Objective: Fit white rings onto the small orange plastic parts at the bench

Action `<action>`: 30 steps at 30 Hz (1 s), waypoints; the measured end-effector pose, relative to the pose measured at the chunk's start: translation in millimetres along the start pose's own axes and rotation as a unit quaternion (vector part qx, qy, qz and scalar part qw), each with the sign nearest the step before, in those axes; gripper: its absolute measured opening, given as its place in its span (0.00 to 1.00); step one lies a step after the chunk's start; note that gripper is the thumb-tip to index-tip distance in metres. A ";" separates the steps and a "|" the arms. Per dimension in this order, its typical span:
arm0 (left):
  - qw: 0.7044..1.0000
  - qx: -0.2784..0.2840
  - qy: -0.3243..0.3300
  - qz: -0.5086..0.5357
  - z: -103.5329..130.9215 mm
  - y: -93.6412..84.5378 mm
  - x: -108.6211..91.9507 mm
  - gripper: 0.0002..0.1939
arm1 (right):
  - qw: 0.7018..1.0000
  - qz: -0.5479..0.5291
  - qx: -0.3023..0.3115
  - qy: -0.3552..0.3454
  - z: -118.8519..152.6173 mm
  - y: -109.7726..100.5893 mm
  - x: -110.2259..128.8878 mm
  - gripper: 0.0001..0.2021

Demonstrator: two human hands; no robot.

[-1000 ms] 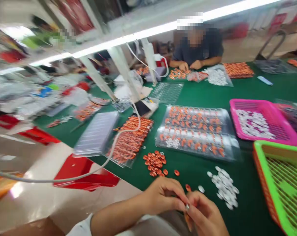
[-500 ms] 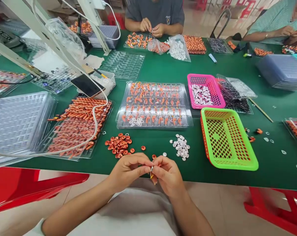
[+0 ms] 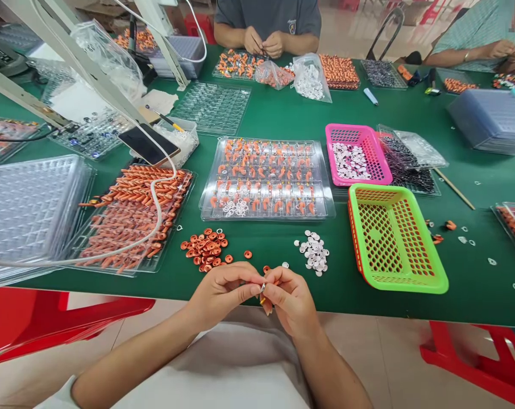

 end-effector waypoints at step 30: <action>0.974 -0.018 -0.133 0.181 -4.2 4.5 4.0 0.06 | 0.998 -0.016 0.047 0.045 -3.8 -0.3 -5.5 0.10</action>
Point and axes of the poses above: each hand's wrist, its own z-axis away from the middle knuckle, its own y-axis out of the palm, x = y × z, the point moved 5 cm from there along -z, towards the middle knuckle, and after that the axes turned 12 degrees about z, right-handed, at the moved point
